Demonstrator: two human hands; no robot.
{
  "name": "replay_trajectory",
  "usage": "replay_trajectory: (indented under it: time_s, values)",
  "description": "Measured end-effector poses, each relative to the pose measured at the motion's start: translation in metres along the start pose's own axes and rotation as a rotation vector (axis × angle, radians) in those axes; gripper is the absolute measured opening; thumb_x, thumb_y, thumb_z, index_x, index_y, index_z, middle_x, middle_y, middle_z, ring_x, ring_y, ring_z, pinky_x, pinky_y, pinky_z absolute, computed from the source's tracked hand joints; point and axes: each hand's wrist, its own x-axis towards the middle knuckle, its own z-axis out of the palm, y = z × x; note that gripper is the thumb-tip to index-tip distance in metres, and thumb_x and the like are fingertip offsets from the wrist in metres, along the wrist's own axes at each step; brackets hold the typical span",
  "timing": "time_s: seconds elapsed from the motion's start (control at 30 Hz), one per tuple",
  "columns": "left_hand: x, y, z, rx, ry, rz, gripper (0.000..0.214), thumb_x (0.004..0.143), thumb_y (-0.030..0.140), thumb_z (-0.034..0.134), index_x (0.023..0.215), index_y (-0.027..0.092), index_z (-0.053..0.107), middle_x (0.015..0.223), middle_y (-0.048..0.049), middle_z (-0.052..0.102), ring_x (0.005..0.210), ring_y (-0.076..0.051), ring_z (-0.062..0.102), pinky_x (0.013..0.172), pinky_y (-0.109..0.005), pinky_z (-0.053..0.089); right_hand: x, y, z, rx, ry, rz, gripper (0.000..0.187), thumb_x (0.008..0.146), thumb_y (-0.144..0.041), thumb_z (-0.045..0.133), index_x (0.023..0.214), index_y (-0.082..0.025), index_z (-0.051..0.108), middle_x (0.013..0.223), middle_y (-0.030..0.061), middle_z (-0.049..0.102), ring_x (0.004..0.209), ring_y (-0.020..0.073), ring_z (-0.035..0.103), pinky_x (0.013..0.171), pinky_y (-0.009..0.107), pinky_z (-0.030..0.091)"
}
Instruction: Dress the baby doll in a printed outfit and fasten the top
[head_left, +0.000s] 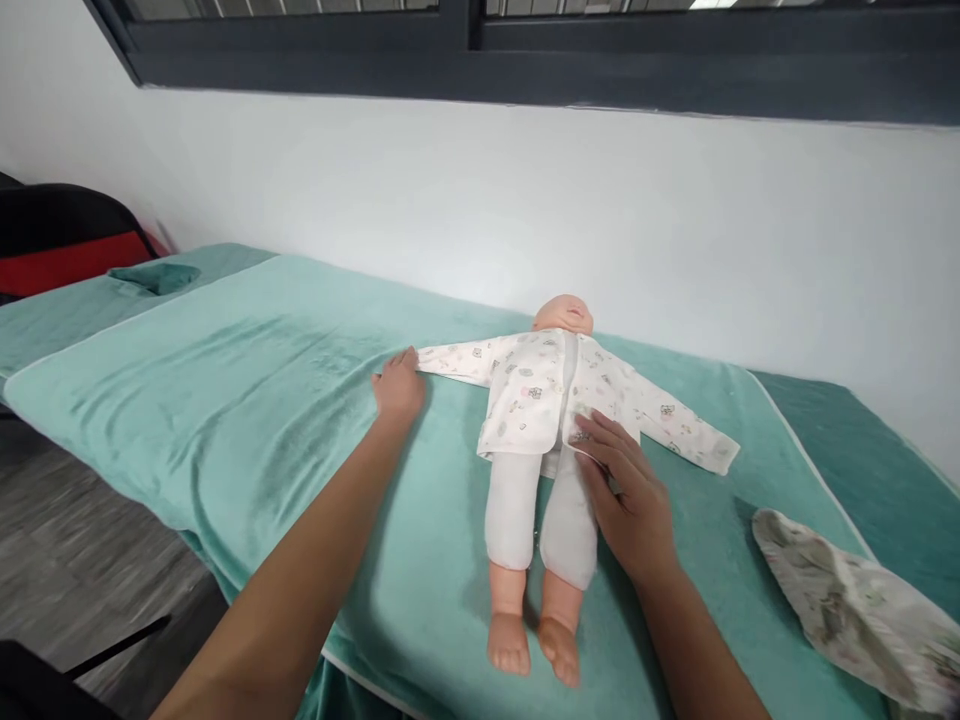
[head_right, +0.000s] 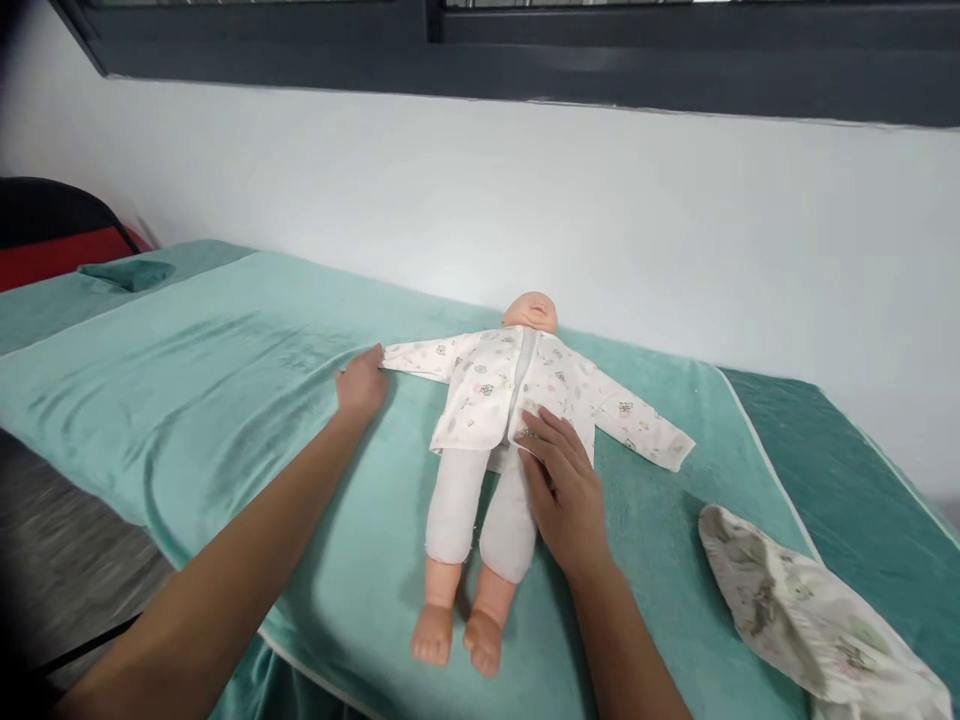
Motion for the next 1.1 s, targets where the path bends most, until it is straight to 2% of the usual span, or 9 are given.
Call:
replay_trajectory:
  time_s: [0.1,0.2,0.33,0.43,0.57,0.67,0.8,0.97,1.1]
  values:
    - [-0.001,0.000,0.000,-0.017,0.002,-0.007,0.064,0.083,0.004,0.039,0.143,0.021,0.053,0.149,-0.0144,0.053,0.137,-0.036,0.046,0.107,-0.058,0.036,-0.003,-0.003,-0.004,0.057,-0.059,0.004,0.018,0.095,-0.019,0.057,0.104,-0.029,0.069,0.127,0.0021,0.070,0.131,0.0252,0.056,0.120,0.055,0.032]
    - [0.000,0.000,0.000,-0.051,0.016,-0.019,0.065,0.082,0.004,0.040,0.144,0.020,0.052,0.150,-0.0146,0.052,0.137,-0.035,0.047,0.109,-0.056,0.035,0.001,-0.009,-0.007,0.102,0.020,0.136,0.012,0.095,-0.025,0.058,0.101,-0.028,0.068,0.128,0.0041,0.069,0.125,0.0254,0.060,0.112,0.051,0.041]
    - [0.001,-0.003,0.000,-0.115,0.039,-0.032,0.067,0.080,0.002,0.040,0.144,0.020,0.053,0.149,-0.0131,0.053,0.135,-0.033,0.049,0.109,-0.051,0.036,0.043,-0.009,0.001,0.026,0.143,0.311,0.025,0.093,-0.036,0.058,0.114,-0.026,0.067,0.120,0.0062,0.070,0.110,0.0250,0.064,0.097,0.044,0.049]
    - [0.002,-0.007,0.003,-0.185,0.073,-0.021,0.067,0.079,0.002,0.040,0.142,0.019,0.055,0.145,-0.0121,0.056,0.132,-0.031,0.052,0.109,-0.047,0.039,0.101,0.003,0.017,-0.139,0.050,0.369,0.031,0.092,-0.039,0.056,0.117,-0.022,0.064,0.116,0.0084,0.069,0.103,0.0260,0.064,0.088,0.042,0.051]
    - [0.003,-0.013,0.006,-0.273,0.161,-0.011,0.062,0.076,0.000,0.039,0.133,0.015,0.061,0.133,-0.0132,0.063,0.122,-0.028,0.059,0.105,-0.041,0.044,0.168,0.022,0.038,-0.483,-0.268,0.398,0.037,0.091,-0.041,0.055,0.119,-0.018,0.061,0.123,0.0139,0.065,0.107,0.0318,0.061,0.085,0.044,0.049]
    - [-0.001,-0.013,0.005,-0.316,0.283,0.035,0.057,0.072,-0.001,0.040,0.121,0.014,0.064,0.123,-0.0131,0.064,0.118,-0.027,0.058,0.104,-0.039,0.045,0.187,0.031,0.046,-0.585,-0.404,0.427,0.030,0.090,-0.037,0.053,0.112,-0.018,0.062,0.120,0.0125,0.067,0.104,0.0319,0.061,0.082,0.042,0.048]
    - [-0.024,0.000,-0.002,-0.382,0.398,0.287,0.046,0.072,0.001,0.043,0.110,0.018,0.062,0.113,-0.0099,0.064,0.115,-0.026,0.057,0.103,-0.040,0.045,0.185,0.040,0.051,-0.569,-0.364,0.446,0.021,0.088,-0.029,0.052,0.105,-0.019,0.060,0.113,0.0122,0.066,0.098,0.0298,0.060,0.076,0.039,0.045]
    - [-0.072,0.030,-0.008,-0.515,0.107,0.716,0.042,0.080,0.010,0.048,0.120,0.021,0.056,0.121,-0.0085,0.062,0.116,-0.023,0.057,0.102,-0.038,0.046,0.182,0.053,0.054,-0.491,-0.278,0.414,0.011,0.083,-0.020,0.053,0.094,-0.021,0.056,0.101,0.0105,0.064,0.086,0.0255,0.057,0.072,0.036,0.043]
    - [-0.095,0.043,-0.013,-0.469,-0.202,0.815,0.061,0.078,0.013,0.053,0.139,0.020,0.045,0.118,-0.0101,0.060,0.109,-0.024,0.059,0.097,-0.040,0.049,0.183,0.060,0.053,-0.356,-0.169,0.511,0.008,0.083,-0.013,0.052,0.085,-0.021,0.051,0.096,0.0085,0.065,0.088,0.0233,0.057,0.078,0.035,0.043]
